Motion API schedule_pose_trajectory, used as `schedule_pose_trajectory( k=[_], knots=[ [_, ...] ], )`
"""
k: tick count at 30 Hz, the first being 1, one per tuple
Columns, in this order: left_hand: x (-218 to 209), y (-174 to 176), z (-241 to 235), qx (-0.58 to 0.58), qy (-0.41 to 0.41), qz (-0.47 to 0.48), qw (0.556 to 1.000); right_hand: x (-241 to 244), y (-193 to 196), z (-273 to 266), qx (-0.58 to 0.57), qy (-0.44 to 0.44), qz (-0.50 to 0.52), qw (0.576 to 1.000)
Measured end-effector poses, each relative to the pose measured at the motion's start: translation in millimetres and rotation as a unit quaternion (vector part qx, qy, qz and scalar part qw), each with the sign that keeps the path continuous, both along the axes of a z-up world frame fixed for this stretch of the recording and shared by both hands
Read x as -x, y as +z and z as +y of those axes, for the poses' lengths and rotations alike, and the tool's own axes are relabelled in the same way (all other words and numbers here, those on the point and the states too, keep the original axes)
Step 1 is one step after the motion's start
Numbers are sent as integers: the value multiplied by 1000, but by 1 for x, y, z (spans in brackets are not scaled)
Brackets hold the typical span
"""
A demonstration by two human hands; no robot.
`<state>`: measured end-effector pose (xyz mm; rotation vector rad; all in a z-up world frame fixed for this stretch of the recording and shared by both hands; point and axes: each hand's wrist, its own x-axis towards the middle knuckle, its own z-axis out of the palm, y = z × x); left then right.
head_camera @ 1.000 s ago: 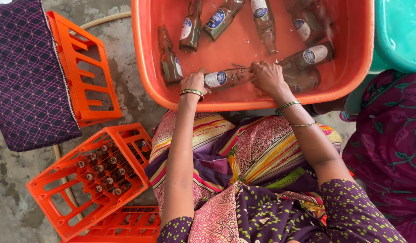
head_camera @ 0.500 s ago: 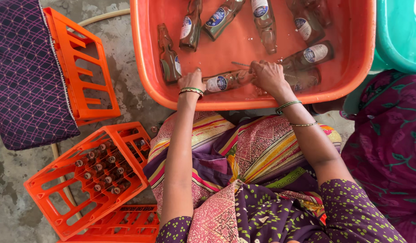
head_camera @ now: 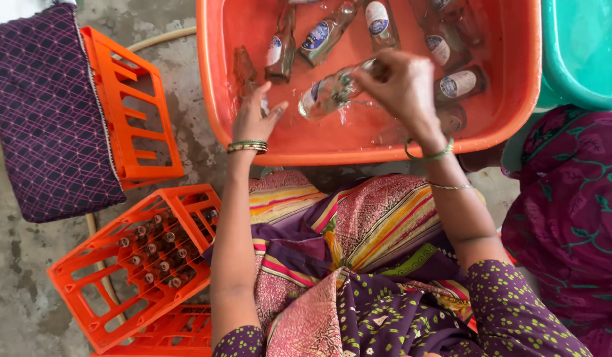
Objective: The person sits on the floor and washes glass bottles in a red tub filled with water. They use a long-handled brush to scrub the inside of each bottle, rinse it, and place it into an orange crate.
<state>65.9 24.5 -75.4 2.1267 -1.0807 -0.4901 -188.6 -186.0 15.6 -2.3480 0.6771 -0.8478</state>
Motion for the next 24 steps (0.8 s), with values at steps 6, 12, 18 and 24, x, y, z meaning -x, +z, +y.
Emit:
schedule_pose_trajectory(
  k=[6, 12, 18, 24],
  knots=[
    [41, -3, -43, 244, 34, 458, 854, -5, 23, -13, -325, 5, -145, 934],
    [22, -7, -36, 213, 142, 326, 910, 4, -16, -7, -349, 66, -73, 932],
    [6, -1, -26, 111, 170, 286, 936, -17, -31, 9, -347, -13, 32, 937],
    [5, -18, -14, 117, 180, 280, 936, -8, -55, 11, -383, 17, -86, 920]
  ],
)
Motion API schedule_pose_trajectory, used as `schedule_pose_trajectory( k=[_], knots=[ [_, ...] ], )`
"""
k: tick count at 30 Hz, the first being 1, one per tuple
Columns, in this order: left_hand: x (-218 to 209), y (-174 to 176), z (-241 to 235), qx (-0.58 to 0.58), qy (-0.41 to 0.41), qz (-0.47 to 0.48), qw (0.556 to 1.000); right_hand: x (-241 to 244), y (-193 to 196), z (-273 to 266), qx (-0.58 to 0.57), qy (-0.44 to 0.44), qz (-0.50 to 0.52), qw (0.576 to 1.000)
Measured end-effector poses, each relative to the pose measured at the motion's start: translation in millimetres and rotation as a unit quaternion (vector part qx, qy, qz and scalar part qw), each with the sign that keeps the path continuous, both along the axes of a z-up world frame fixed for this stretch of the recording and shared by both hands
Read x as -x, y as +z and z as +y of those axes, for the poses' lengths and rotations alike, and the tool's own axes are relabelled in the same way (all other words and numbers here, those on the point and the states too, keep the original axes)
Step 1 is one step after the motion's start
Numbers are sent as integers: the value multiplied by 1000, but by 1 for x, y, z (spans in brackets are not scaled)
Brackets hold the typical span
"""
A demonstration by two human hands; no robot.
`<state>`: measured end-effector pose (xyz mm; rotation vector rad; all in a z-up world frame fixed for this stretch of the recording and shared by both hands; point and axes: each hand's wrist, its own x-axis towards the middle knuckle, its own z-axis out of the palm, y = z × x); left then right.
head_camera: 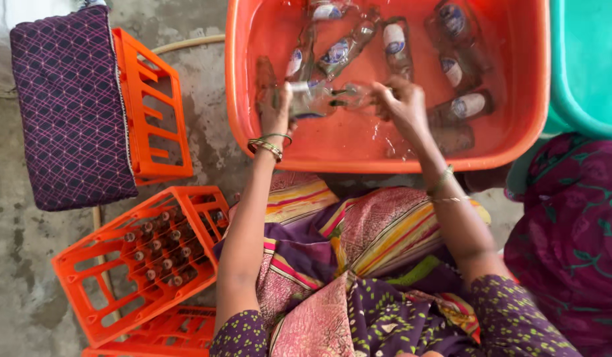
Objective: The person sits on the floor and washes glass bottles in a red tub filled with water. They use a long-handled brush to scrub the inside of each bottle, rinse it, and place it into an orange crate.
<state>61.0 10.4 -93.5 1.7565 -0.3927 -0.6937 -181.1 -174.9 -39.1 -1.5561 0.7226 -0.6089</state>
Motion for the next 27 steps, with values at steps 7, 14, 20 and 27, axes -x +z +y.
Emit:
schedule_pose_trajectory(
  k=[7, 14, 20, 27],
  knots=[
    [-12, 4, -13, 69, -8, 28, 997, -3, -9, -7, 27, 72, 85, 993],
    [-17, -17, -23, -32, 6, 4, 999, 2, 15, -5, 111, 107, 207, 966],
    [-17, 4, -24, 77, -3, -184, 980, 4, 18, -1, 258, 137, 246, 924],
    [9, 74, -16, 71, -22, -173, 982, 5, 15, 6, 312, 121, 274, 902]
  ],
)
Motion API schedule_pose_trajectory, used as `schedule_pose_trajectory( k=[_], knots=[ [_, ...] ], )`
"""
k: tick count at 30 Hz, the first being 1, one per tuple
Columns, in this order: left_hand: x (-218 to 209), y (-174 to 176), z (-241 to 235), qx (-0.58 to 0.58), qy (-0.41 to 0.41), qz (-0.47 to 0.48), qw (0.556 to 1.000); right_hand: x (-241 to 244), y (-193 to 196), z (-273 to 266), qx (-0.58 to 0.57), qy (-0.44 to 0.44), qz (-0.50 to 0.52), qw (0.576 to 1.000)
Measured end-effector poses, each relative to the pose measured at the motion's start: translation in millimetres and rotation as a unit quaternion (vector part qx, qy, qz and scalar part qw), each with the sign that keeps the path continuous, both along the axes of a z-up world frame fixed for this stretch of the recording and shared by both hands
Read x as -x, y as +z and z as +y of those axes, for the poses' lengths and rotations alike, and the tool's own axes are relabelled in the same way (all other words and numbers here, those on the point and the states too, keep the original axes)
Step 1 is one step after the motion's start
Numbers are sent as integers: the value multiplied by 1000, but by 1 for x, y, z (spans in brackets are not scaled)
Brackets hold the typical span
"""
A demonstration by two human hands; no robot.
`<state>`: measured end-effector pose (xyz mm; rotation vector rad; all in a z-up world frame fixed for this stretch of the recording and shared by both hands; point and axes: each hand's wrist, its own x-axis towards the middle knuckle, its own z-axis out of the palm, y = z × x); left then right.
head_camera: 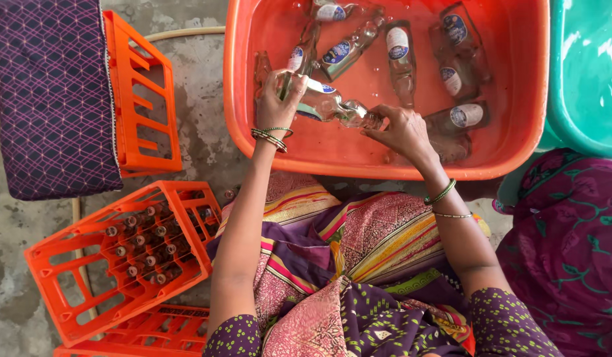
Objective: The person sits on the floor and washes glass bottles in a red tub filled with water. They use a long-handled brush to scrub the inside of each bottle, rinse it, and place it into an orange crate.
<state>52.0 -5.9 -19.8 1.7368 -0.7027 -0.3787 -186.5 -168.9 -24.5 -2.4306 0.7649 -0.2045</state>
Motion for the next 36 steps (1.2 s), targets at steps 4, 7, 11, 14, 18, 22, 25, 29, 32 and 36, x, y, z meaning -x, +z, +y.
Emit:
schedule_pose_trajectory(
  k=[4, 7, 11, 14, 18, 22, 25, 29, 32, 36],
  knots=[
    [12, 24, -1, 41, -18, -32, 998, -1, -5, 0, 40, 7, -5, 999],
    [19, 31, -4, 84, -12, -116, 990, 0, -10, 0, 52, 14, -26, 998],
    [27, 33, -6, 45, 10, -87, 995, -1, -14, 2, 79, 9, -33, 996],
    [30, 38, -9, 81, -4, -150, 985, -3, -15, 5, 83, 5, -32, 996],
    [39, 47, -9, 86, -34, -204, 975, -5, -15, 9, 98, 12, -27, 995],
    [46, 51, -5, 170, -131, -2, 977, -5, -17, 8, 17, 1, -53, 998],
    [50, 45, -9, 173, -163, -29, 971, -7, -17, 6, -41, 19, -75, 996],
    [59, 24, -28, 137, -173, -104, 970, -14, -19, 9, -73, 55, -99, 991],
    [63, 12, -36, 159, -142, 34, 976, -8, -16, -2, -63, 121, -134, 982],
    [50, 17, -29, 203, -81, 66, 974, 19, -8, -42, 81, -3, -103, 991]
  ],
)
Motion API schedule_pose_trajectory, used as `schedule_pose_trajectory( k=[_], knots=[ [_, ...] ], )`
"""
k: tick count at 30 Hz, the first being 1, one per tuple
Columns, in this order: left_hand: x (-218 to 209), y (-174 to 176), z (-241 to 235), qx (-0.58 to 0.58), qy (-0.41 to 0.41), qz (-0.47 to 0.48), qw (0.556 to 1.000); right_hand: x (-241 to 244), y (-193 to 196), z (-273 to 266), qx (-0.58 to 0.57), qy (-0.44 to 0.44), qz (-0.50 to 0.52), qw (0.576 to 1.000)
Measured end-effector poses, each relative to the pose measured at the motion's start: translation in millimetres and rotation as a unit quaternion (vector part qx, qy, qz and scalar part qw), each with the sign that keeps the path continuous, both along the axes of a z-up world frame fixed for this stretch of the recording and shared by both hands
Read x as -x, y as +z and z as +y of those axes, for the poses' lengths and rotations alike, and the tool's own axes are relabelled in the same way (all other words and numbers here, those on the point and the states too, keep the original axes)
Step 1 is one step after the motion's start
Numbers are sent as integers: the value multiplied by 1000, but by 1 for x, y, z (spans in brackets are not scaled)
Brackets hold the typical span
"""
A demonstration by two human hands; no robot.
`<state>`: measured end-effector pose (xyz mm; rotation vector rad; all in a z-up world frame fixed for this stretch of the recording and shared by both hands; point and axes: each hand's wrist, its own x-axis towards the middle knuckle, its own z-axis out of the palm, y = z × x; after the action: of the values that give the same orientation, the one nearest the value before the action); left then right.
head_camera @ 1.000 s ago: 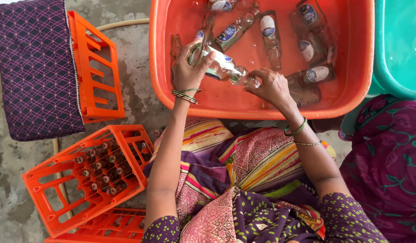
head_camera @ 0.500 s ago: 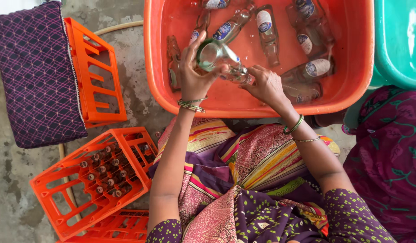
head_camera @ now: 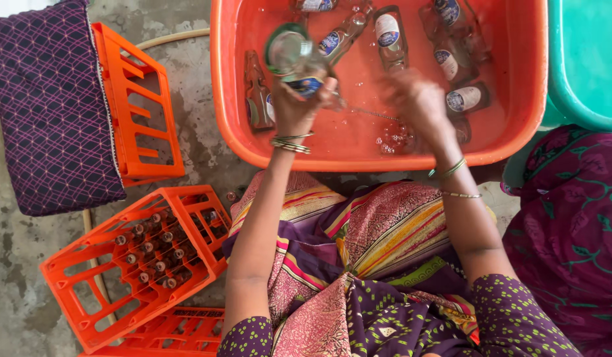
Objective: The person sits on the floor and washes glass bottles in a red tub filled with water. They use a long-handled brush to scrub the inside of each bottle, rinse it, and place it into an orange crate.
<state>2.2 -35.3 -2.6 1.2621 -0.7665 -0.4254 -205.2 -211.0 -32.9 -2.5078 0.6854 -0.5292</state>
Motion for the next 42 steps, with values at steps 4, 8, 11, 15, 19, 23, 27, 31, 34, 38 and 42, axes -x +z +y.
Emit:
schedule_pose_trajectory(
  k=[4, 8, 11, 15, 19, 23, 27, 31, 34, 38, 42],
  knots=[
    [-22, 5, 17, 73, 42, -53, 995, 24, -21, -37, 33, -74, 59, 995],
    [-41, -13, 21, 82, 99, 20, 992, 11, -78, -38, 41, -28, 213, 976],
    [-52, -31, 16, 74, 136, 91, 984, 4, -109, -38, 54, 52, 331, 941],
    [-63, -43, 13, 75, 118, 266, 954, 19, -128, -32, 33, 100, 352, 930],
    [-68, -29, 14, 98, 55, 390, 914, 27, -101, -25, -1, 133, 347, 928],
    [-71, -7, 20, 116, 42, 387, 914, 10, -38, -18, -86, 146, 204, 964],
    [-75, 1, 27, 135, 45, 374, 917, -6, 12, 9, -199, 97, -32, 975],
    [-77, -2, 29, 132, 42, 375, 917, -16, 30, 28, -205, 69, -111, 970],
    [-79, -6, 29, 149, 52, 397, 904, -17, 29, 30, -193, 41, -130, 972],
    [-77, -8, 27, 141, 82, 366, 916, -17, 27, 29, -158, 40, -134, 978],
    [-67, -5, 22, 129, 71, 340, 929, -17, 22, 32, -139, 35, -133, 981]
  ],
)
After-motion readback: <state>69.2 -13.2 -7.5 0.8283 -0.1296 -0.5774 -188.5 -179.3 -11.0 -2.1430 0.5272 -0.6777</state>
